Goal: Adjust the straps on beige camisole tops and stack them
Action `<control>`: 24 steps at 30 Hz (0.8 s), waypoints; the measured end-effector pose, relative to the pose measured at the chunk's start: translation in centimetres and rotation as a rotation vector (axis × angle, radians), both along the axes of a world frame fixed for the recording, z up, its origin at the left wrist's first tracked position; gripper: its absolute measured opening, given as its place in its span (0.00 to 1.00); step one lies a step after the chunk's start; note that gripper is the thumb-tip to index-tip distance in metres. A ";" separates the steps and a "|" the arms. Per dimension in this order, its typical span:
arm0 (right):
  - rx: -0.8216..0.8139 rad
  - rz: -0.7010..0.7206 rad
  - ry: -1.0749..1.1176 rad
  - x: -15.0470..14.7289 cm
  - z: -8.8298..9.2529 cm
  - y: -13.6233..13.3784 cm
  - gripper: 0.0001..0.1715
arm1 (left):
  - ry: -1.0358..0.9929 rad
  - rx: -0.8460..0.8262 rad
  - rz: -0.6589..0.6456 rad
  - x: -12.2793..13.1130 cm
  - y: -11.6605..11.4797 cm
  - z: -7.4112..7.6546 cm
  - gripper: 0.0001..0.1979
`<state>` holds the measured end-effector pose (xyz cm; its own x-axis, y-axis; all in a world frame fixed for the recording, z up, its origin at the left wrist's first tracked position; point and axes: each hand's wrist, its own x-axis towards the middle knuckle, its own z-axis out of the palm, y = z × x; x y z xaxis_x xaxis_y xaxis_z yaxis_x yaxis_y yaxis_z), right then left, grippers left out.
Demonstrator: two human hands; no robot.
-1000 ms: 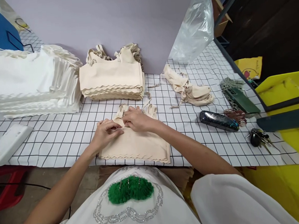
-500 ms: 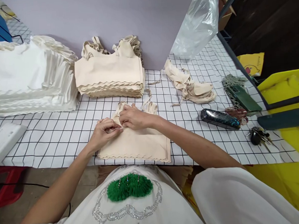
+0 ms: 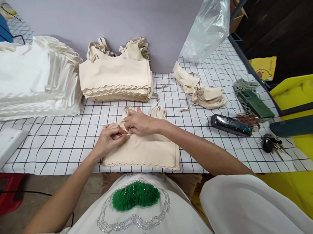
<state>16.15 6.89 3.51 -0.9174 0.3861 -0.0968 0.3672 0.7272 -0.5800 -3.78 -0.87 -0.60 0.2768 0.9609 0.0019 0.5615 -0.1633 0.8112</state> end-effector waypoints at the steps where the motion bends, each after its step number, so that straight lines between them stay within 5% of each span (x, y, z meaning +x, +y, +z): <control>1: 0.003 0.006 -0.013 0.1 0.1 0.1 0.12 | 0.004 0.002 -0.002 0.0 0.0 0.0 0.06; 24: 0.063 -0.015 0.104 -0.8 -1.1 -0.9 0.11 | 0.026 0.034 -0.017 -0.3 0.0 -0.8 0.07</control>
